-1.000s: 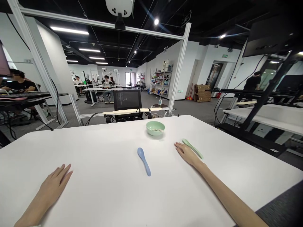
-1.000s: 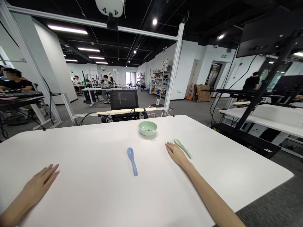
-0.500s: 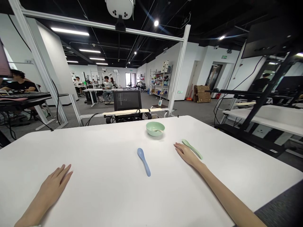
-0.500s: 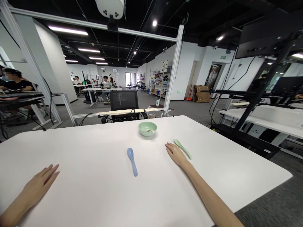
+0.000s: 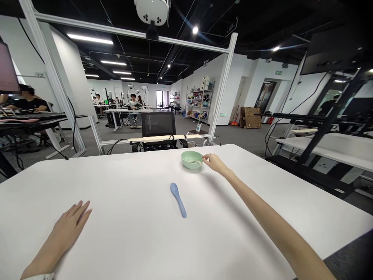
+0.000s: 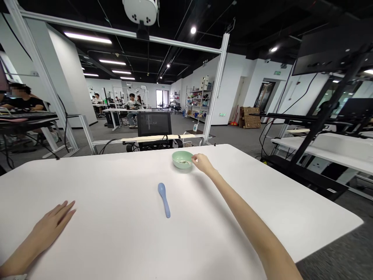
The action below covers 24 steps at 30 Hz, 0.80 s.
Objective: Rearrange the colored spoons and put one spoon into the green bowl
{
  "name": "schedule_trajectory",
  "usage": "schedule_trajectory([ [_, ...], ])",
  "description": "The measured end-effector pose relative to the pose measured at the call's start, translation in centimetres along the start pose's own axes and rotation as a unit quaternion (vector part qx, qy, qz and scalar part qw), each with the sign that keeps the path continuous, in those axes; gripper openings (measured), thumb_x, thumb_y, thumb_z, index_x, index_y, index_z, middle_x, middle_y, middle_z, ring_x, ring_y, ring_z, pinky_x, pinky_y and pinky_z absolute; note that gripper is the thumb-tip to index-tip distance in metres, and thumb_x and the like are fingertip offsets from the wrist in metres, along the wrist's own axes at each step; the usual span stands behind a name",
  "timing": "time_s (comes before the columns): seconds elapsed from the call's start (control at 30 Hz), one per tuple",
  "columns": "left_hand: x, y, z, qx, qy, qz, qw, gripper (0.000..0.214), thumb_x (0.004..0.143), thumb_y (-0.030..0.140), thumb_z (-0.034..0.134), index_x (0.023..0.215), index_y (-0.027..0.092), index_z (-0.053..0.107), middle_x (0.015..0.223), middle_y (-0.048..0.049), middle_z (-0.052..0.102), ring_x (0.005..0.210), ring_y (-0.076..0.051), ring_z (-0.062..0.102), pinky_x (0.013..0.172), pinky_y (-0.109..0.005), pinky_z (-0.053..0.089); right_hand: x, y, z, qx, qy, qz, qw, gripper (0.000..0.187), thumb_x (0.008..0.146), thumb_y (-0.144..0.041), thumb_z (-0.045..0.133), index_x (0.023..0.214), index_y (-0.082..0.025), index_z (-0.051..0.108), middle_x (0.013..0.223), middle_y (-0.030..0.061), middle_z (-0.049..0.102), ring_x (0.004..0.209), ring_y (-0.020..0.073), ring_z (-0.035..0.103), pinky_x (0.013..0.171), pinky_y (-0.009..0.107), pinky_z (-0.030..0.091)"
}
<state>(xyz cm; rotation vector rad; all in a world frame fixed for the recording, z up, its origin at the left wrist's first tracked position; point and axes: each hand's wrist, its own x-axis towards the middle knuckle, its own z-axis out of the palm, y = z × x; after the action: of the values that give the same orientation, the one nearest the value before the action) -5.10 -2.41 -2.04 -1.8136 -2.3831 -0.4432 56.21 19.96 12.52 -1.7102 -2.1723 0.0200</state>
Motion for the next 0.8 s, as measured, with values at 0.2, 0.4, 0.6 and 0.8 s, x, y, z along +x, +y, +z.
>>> schedule_trajectory([
  [0.2,-0.3,0.7,-0.6,-0.002,0.011,-0.003,1.0,0.077,0.09,0.053,0.031,0.144,0.01,0.063,0.156,-0.0176,0.06,0.147,-0.037,0.053,0.122,-0.052,0.043,4.6,-3.5,1.3,-0.033,-0.062,0.05,0.996,0.018,0.094,-0.021,0.067,0.096,-0.015,0.084,0.094,0.0123,0.082,0.092,0.0233,0.075,0.079,0.025,0.05],
  [0.4,-0.6,1.1,-1.0,-0.003,0.022,0.006,1.0,0.074,0.09,0.052,0.033,0.143,0.011,0.066,0.154,-0.0163,0.062,0.146,-0.036,0.055,0.121,-0.053,0.045,5.9,-4.1,3.2,-0.037,-0.068,0.077,0.994,0.013,0.083,-0.026,0.083,0.091,-0.016,0.085,0.093,0.015,0.081,0.087,0.0249,0.076,0.074,0.028,0.053],
  [0.6,-0.6,0.9,-0.9,-0.007,0.025,0.002,1.0,0.071,0.089,0.051,0.036,0.143,0.015,0.065,0.153,-0.014,0.063,0.147,-0.035,0.054,0.122,-0.052,0.044,5.3,-4.1,2.1,-0.02,-0.03,0.067,0.997,0.023,0.091,-0.03,0.074,0.102,-0.012,0.084,0.1,0.0163,0.082,0.09,0.0233,0.074,0.071,0.025,0.049],
  [0.8,-0.4,-0.1,0.1,-0.013,0.01,0.007,1.0,0.078,0.091,0.054,0.03,0.147,0.009,0.061,0.158,-0.0192,0.058,0.151,-0.037,0.048,0.124,-0.054,0.04,0.2,0.0,-0.6,0.051,0.062,0.056,0.995,0.031,0.093,-0.024,0.059,0.106,-0.011,0.083,0.102,0.0153,0.081,0.088,0.0235,0.071,0.073,0.027,0.046],
])
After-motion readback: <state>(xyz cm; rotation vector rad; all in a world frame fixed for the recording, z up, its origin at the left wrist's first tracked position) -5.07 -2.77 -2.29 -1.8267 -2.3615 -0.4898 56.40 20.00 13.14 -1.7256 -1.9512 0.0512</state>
